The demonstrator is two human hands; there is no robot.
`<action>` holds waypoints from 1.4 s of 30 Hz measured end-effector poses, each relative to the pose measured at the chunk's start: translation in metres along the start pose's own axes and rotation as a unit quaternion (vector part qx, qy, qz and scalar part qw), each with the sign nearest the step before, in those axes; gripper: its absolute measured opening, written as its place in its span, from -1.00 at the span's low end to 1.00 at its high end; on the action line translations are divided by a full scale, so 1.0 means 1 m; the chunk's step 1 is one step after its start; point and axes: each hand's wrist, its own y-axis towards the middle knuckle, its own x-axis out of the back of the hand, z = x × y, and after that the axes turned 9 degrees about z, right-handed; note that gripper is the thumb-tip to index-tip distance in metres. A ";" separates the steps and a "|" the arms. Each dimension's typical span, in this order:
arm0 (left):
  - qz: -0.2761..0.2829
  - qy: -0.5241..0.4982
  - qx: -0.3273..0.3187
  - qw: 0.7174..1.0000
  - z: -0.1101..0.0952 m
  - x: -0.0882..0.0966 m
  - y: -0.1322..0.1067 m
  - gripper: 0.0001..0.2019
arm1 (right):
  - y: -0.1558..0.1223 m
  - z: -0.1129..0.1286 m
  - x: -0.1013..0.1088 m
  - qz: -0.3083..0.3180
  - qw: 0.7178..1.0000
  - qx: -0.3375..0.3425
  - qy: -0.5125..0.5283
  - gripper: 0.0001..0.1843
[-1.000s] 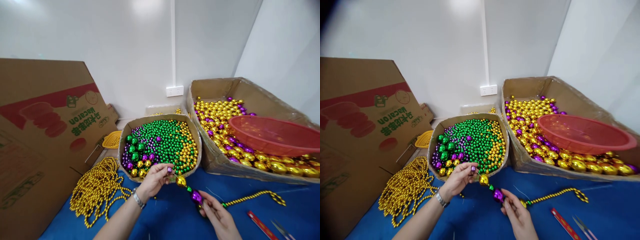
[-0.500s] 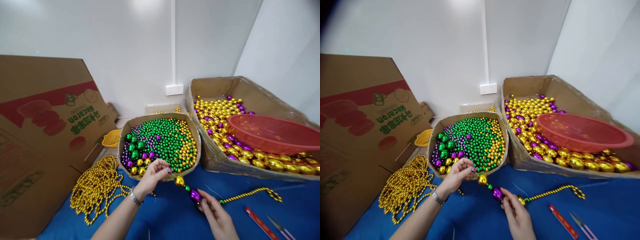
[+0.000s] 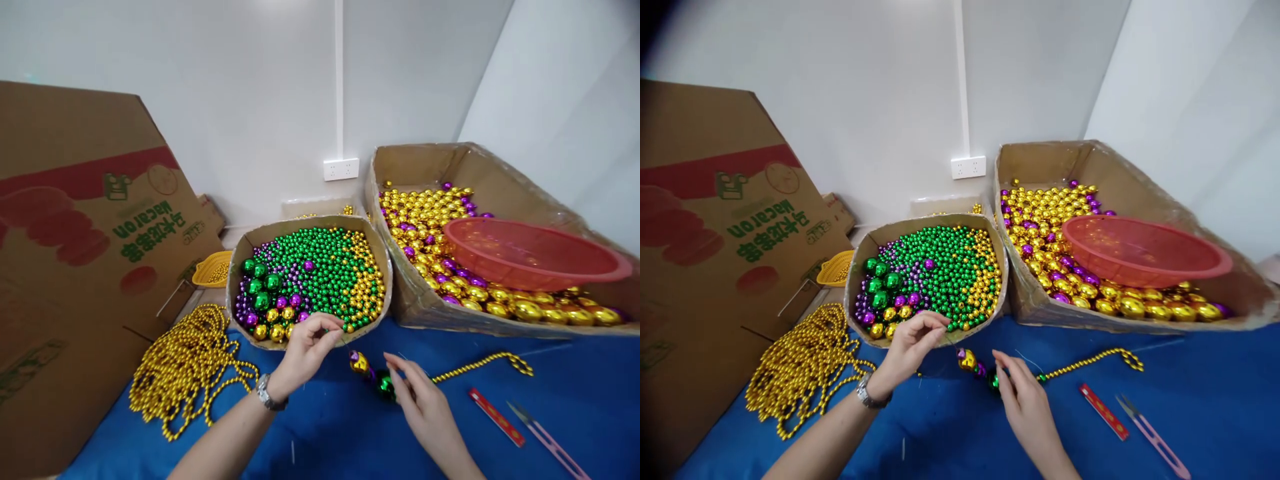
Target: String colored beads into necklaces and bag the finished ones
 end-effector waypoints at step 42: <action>0.204 0.221 -0.153 0.941 0.083 -0.072 -0.012 -0.62 | 0.015 0.062 0.043 0.044 0.992 0.102 -0.051 -0.70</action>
